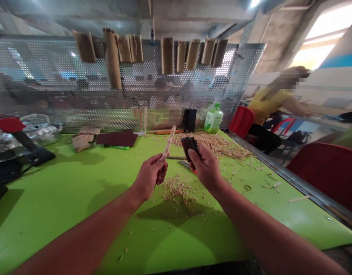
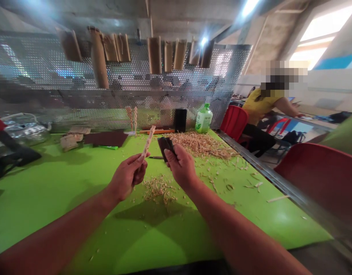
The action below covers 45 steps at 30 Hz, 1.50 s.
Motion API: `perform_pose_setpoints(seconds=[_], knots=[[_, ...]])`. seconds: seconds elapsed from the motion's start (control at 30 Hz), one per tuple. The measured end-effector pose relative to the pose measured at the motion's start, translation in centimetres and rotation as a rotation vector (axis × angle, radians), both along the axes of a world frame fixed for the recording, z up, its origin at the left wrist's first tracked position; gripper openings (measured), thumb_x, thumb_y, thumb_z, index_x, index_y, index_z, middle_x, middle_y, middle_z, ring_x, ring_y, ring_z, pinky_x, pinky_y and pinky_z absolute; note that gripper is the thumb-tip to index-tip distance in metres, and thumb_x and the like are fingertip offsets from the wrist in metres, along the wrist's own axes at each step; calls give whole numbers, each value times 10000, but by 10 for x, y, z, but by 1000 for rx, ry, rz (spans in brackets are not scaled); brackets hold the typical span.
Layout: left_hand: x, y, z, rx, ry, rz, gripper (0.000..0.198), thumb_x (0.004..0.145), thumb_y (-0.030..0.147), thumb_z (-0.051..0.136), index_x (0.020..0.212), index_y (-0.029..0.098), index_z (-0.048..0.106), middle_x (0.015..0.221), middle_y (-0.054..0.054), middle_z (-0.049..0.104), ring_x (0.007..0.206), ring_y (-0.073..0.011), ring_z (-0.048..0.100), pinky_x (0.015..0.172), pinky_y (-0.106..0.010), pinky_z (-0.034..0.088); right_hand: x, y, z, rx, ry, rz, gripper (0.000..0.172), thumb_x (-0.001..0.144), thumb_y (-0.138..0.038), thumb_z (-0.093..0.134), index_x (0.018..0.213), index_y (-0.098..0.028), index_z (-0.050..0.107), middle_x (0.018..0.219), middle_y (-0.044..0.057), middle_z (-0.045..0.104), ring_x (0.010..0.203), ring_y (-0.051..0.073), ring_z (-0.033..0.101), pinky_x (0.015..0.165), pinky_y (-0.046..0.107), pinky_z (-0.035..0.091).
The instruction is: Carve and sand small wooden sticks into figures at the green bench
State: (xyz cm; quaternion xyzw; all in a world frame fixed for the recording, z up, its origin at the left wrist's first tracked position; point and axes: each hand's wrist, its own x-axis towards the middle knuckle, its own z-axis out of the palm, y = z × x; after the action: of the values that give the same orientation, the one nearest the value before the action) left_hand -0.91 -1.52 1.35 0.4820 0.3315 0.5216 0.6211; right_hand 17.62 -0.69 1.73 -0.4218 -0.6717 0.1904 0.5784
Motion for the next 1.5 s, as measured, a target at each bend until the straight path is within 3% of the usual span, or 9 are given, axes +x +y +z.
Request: perform_pose_setpoints(seconds=[0.3,0.47,0.53,0.63,0.77,0.93,1.13,1.27,1.5], knots=[[9,-2,-7,6,134,-26,340,774,471,699,774,167,544,577,81,407,405,-26,294,373,-174,201,-8,1,-9,102,-275,32,278,932,-364,509,712,-197,487,592,-33,504,526,90,434,507,219,311],[10,0,-14,28,245,-38,352,788,490,677,751,169,537,550,87,371,411,-34,280,379,-183,206,-6,5,-9,126,-338,-25,300,914,-361,525,667,-204,456,570,-39,456,512,89,377,500,223,267],[7,2,-13,35,233,9,327,779,464,684,768,168,544,560,86,378,413,-33,275,380,-184,201,0,10,-8,128,-302,-109,327,898,-376,544,643,-207,431,551,-43,437,503,89,367,491,226,262],[4,5,-11,64,241,60,293,786,438,664,820,161,572,582,78,414,424,-41,307,391,-189,232,12,19,-3,98,-53,-195,323,900,-397,539,660,-216,420,554,-44,464,493,92,423,467,217,301],[5,5,-12,98,290,66,296,777,421,660,886,153,598,636,57,482,461,-51,356,424,-197,280,18,23,4,79,198,-104,278,915,-407,513,720,-222,440,585,-46,507,468,90,474,439,213,362],[8,1,-12,89,264,75,404,751,406,688,1057,152,622,686,50,516,467,-42,313,437,-200,237,12,12,4,144,-40,-37,271,920,-366,517,703,-213,460,590,-40,533,486,86,473,477,222,369],[7,-2,-9,93,314,-62,350,806,425,660,1018,147,679,613,58,447,463,-38,251,449,-203,179,8,10,4,186,-153,-96,316,911,-336,525,647,-214,403,583,-38,492,524,91,435,493,227,328],[4,4,-13,92,254,-15,385,816,488,643,984,143,669,615,50,464,470,-43,282,445,-198,185,6,9,6,56,-150,72,309,910,-332,533,649,-211,418,573,-35,520,508,82,455,478,218,338],[-2,13,-11,208,313,136,318,772,430,679,923,152,659,708,5,590,600,-95,504,550,-217,404,6,1,1,8,-41,232,312,911,-398,555,682,-212,452,548,-42,523,450,73,462,424,217,347]])
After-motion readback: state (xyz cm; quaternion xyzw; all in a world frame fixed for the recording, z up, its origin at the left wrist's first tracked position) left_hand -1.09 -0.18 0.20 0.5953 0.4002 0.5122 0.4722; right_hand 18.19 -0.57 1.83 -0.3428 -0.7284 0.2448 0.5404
